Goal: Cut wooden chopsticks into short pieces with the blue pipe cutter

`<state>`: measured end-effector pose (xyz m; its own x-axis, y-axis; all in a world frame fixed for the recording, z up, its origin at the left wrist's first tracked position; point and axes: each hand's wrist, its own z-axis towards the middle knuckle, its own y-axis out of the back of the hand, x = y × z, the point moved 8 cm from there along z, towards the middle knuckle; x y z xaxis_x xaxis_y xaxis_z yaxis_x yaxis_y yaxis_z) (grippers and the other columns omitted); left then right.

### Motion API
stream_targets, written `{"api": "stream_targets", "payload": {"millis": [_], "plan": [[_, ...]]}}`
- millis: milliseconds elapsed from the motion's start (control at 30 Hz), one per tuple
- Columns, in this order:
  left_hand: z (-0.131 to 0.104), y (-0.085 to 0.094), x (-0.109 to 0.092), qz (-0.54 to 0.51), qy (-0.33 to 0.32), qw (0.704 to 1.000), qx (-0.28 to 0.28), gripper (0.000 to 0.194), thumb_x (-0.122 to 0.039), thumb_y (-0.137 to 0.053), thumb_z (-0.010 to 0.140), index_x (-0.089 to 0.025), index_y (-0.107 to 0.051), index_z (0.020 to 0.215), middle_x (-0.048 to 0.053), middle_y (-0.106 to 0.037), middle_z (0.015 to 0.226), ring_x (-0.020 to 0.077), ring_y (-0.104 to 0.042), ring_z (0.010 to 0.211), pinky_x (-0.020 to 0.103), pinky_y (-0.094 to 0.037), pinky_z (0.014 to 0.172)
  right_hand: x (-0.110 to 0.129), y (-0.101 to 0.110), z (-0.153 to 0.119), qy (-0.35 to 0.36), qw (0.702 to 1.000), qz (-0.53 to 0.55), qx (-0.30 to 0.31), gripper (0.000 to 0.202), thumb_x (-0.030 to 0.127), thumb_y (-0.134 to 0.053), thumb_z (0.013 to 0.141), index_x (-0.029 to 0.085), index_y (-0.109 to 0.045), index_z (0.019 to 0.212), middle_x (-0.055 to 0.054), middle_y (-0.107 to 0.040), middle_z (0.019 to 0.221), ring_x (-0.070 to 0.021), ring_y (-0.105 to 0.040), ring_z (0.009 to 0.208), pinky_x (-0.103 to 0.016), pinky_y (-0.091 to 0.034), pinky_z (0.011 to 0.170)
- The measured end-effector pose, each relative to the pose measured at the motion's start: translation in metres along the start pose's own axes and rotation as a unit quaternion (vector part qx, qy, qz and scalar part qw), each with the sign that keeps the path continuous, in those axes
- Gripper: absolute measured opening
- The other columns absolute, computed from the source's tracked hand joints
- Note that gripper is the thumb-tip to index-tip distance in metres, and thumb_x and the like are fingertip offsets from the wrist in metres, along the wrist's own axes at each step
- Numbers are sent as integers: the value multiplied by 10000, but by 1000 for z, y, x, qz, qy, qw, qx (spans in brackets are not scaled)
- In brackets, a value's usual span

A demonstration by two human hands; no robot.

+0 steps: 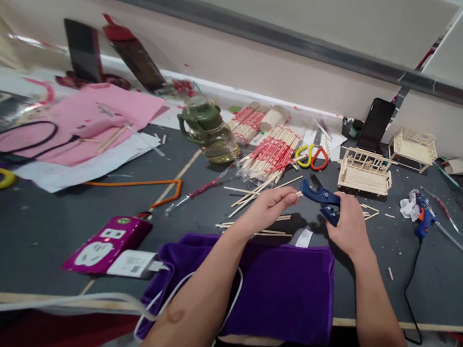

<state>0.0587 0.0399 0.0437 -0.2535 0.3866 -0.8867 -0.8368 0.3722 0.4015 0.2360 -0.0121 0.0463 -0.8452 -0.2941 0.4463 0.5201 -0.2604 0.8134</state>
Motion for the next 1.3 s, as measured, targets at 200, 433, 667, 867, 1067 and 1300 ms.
{"api": "stream_targets", "payload": {"millis": [200, 433, 667, 867, 1067, 1300], "plan": [[-2, -2, -3, 23, -17, 1000, 7, 396, -501, -459, 971, -181, -589, 777, 17, -574, 733, 150, -504, 693, 264, -402, 679, 6, -1, -3, 8, 1000, 25, 16, 537, 175, -562, 742, 165, -497, 1274, -172, -617, 1192, -345, -561, 1125, -497, -467, 974], [-5, -1, -8, 33, -54, 998, -23, 432, -550, -458, 981, -184, -583, 789, 17, -534, 711, 161, -485, 689, 277, -405, 676, 12, 0, -4, 9, 1000, 20, 7, 539, 195, -583, 754, 156, -505, 1285, -181, -620, 1217, -356, -552, 1149, -487, -443, 990], [-7, 13, -20, 99, -144, 977, -119, 436, -511, -442, 1007, -190, -520, 723, -12, -441, 654, 136, -429, 617, 263, -355, 614, 15, 5, -5, -5, 999, 35, -31, 549, 172, -572, 722, 151, -513, 1268, -168, -617, 1214, -337, -548, 1154, -470, -436, 1004], [-7, 5, -22, 121, -158, 975, -97, 412, -469, -414, 1026, -186, -562, 764, -3, -482, 649, 140, -456, 620, 257, -378, 606, 15, 3, -6, -19, 999, 30, -28, 537, 191, -573, 740, 150, -512, 1272, -170, -618, 1231, -337, -555, 1170, -469, -436, 1002], [-10, 7, -20, 164, -165, 966, -110, 412, -419, -407, 1030, -194, -514, 701, -4, -459, 642, 140, -450, 608, 259, -368, 599, 15, 3, -6, -21, 999, 26, -25, 530, 183, -564, 739, 147, -516, 1266, -166, -626, 1215, -333, -562, 1148, -468, -441, 984], [-13, 7, -30, 221, -197, 946, -132, 293, -294, -429, 1022, -193, -575, 789, 14, -524, 708, 150, -505, 656, 251, -401, 637, 15, 1, -6, -27, 999, 25, -17, 552, 174, -565, 729, 136, -513, 1277, -174, -618, 1224, -335, -550, 1158, -469, -438, 982]]}}
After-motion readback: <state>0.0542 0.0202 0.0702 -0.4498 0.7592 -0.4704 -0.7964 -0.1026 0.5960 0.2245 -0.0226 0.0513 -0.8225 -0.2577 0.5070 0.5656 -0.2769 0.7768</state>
